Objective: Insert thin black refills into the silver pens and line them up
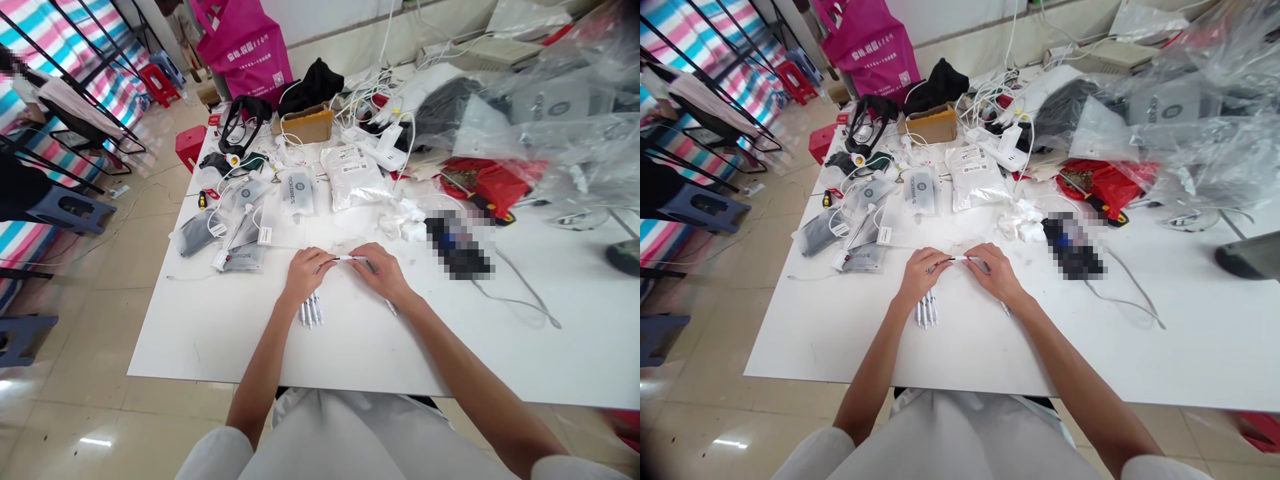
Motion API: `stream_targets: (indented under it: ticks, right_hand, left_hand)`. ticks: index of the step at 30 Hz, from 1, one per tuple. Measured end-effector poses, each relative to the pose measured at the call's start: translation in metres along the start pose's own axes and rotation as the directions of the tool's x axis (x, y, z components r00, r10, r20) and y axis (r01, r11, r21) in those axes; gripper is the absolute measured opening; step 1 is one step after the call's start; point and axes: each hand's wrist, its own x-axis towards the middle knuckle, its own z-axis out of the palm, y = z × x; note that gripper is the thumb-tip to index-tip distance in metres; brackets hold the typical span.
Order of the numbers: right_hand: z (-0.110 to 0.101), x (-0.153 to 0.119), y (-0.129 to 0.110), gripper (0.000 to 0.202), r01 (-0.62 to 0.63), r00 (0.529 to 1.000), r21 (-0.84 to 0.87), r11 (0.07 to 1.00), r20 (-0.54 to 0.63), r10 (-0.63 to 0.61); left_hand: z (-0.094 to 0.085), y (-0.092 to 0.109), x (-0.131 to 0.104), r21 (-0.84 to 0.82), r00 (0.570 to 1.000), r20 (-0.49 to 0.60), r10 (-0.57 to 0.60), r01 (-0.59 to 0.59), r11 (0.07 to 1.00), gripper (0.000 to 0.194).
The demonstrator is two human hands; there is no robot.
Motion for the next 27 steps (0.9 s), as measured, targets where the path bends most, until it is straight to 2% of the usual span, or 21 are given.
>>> stream_targets:
  ticks: [4, 7, 10, 12, 16, 18, 22, 27]
  right_hand:
    - [-0.001, 0.000, -0.005, 0.021, 0.133, 0.986, -0.131, 0.982, 0.115, -0.118]
    - [-0.001, -0.001, -0.010, 0.032, 0.203, 0.963, -0.232, 0.951, 0.220, -0.152]
    - [-0.001, -0.001, -0.013, 0.031, 0.233, 0.953, -0.319, 0.919, 0.265, -0.150]
    - [-0.001, 0.000, -0.013, 0.030, 0.230, 0.953, -0.326, 0.917, 0.265, -0.145]
    - [-0.003, 0.002, -0.016, 0.033, 0.179, 0.961, -0.231, 0.956, 0.250, -0.119]
    - [-0.004, 0.002, -0.018, 0.032, 0.153, 0.966, -0.199, 0.968, 0.235, -0.104]
    - [-0.005, 0.003, -0.020, 0.025, 0.116, 0.982, -0.221, 0.968, 0.169, -0.079]
    - [-0.006, 0.004, -0.019, 0.026, 0.091, 0.989, -0.241, 0.966, 0.139, -0.058]
  left_hand:
    - [0.002, 0.003, 0.000, -0.031, 1.000, -0.011, 0.011, -0.012, 0.999, 0.019]
    - [0.003, 0.008, -0.001, -0.088, 0.999, -0.015, -0.045, 0.044, 0.995, 0.029]
    - [-0.002, 0.015, 0.000, -0.155, 0.990, -0.013, -0.140, 0.137, 0.978, 0.030]
    - [-0.007, 0.021, 0.002, -0.271, 0.970, 0.044, -0.240, 0.243, 0.931, 0.029]
    - [-0.014, 0.028, 0.007, -0.530, 0.901, 0.171, -0.399, 0.425, 0.734, 0.035]
    - [-0.014, 0.028, 0.009, -0.588, 0.884, 0.155, -0.441, 0.441, 0.678, 0.035]
    - [-0.012, 0.024, 0.011, -0.645, 0.891, 0.082, -0.447, 0.390, 0.658, 0.029]
    - [-0.014, 0.022, 0.011, -0.696, 0.884, 0.088, -0.459, 0.384, 0.607, 0.030]
